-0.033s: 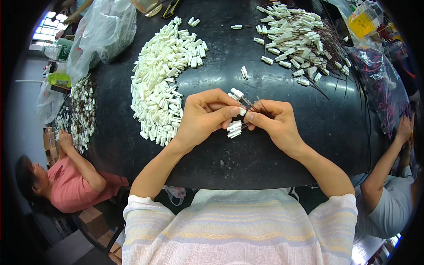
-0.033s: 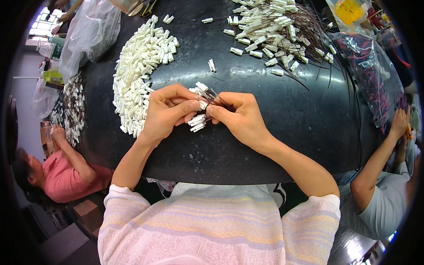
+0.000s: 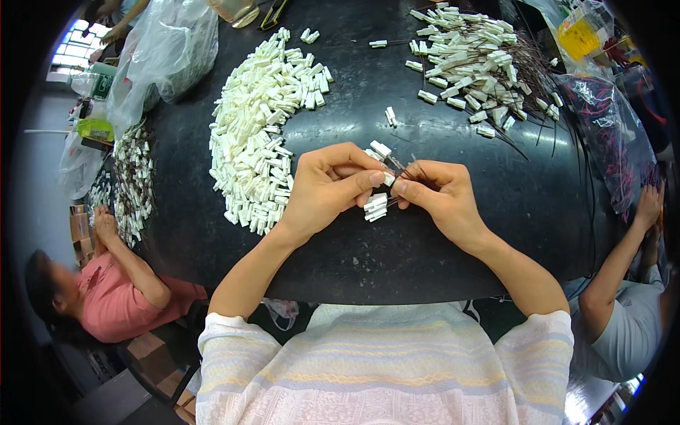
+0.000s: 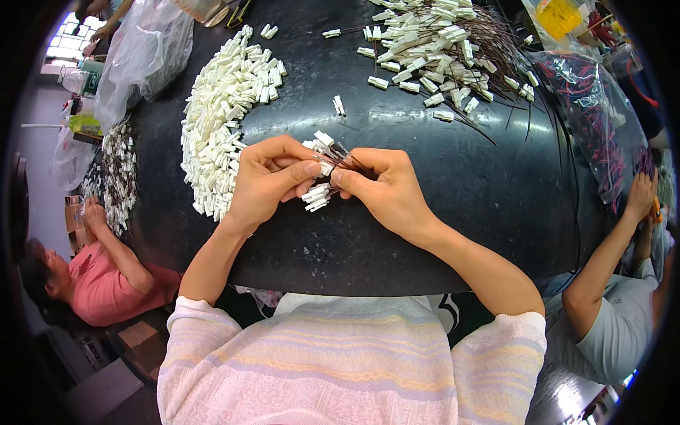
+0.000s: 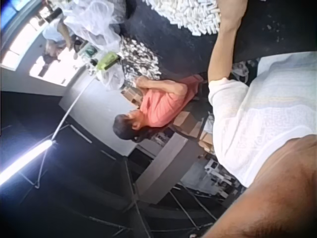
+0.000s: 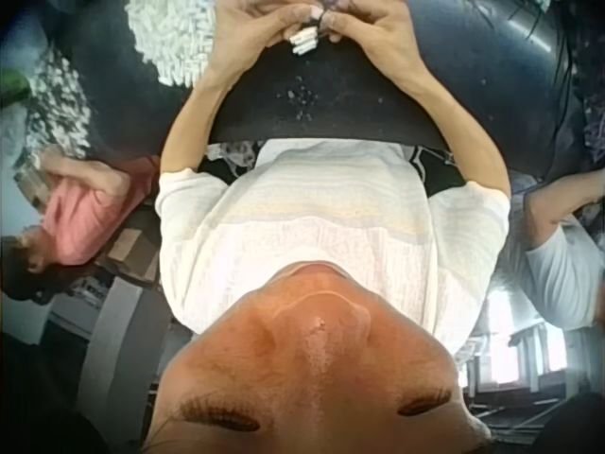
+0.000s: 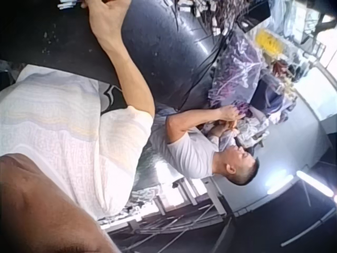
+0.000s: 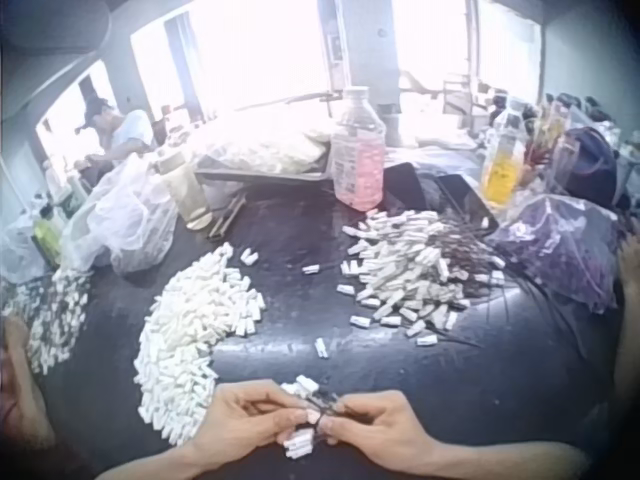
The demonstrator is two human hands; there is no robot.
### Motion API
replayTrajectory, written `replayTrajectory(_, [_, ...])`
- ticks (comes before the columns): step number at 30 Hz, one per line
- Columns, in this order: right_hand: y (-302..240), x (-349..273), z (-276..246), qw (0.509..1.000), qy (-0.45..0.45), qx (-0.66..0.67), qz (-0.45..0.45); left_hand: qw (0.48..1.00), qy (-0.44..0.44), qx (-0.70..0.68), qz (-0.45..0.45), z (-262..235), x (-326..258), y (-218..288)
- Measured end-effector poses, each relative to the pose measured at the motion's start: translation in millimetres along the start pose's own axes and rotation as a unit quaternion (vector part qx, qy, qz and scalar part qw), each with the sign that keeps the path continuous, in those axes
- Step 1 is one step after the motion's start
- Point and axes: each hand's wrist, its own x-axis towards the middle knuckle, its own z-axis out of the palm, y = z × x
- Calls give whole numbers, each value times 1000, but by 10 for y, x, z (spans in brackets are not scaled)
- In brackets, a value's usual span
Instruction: The person slides white plastic sleeves onto wire ends by hand.
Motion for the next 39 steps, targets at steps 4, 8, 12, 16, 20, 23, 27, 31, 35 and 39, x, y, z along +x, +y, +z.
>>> replayTrajectory(4, [-3, 41, -30, 1000, -3, -27, -6, 993, -12, 113, -9, -30, 86, 147])
replayTrajectory(8, [-3, 64, -10, 997, -20, -73, -18, 895, 104, 391, 189, -71, 444, 204])
replayTrajectory(12, [-77, 57, -22, 998, -14, -55, 30, 788, 101, 552, 254, -37, 772, 14])
replayTrajectory(16, [-95, 63, -47, 999, -18, -5, 44, 822, 88, 516, 225, -44, 742, 31])
replayTrajectory(20, [-120, 65, -80, 996, -20, 44, 78, 907, 52, 398, 130, -101, 402, 173])
replayTrajectory(23, [-98, 65, -84, 996, -32, 49, 73, 976, 0, 190, 111, -152, 214, 124])
replayTrajectory(27, [-79, 58, -61, 997, -34, 28, 59, 980, 24, 143, 136, -146, 133, 44])
replayTrajectory(31, [-99, 51, -60, 997, -50, 25, 49, 977, 20, 146, 154, -155, 118, 12])
replayTrajectory(35, [-88, 51, -54, 996, -65, 42, 48, 959, 23, 201, 197, -166, 130, 5])
replayTrajectory(39, [-128, 52, -61, 995, -64, 33, 70, 943, 19, 238, 230, -186, 143, -1])
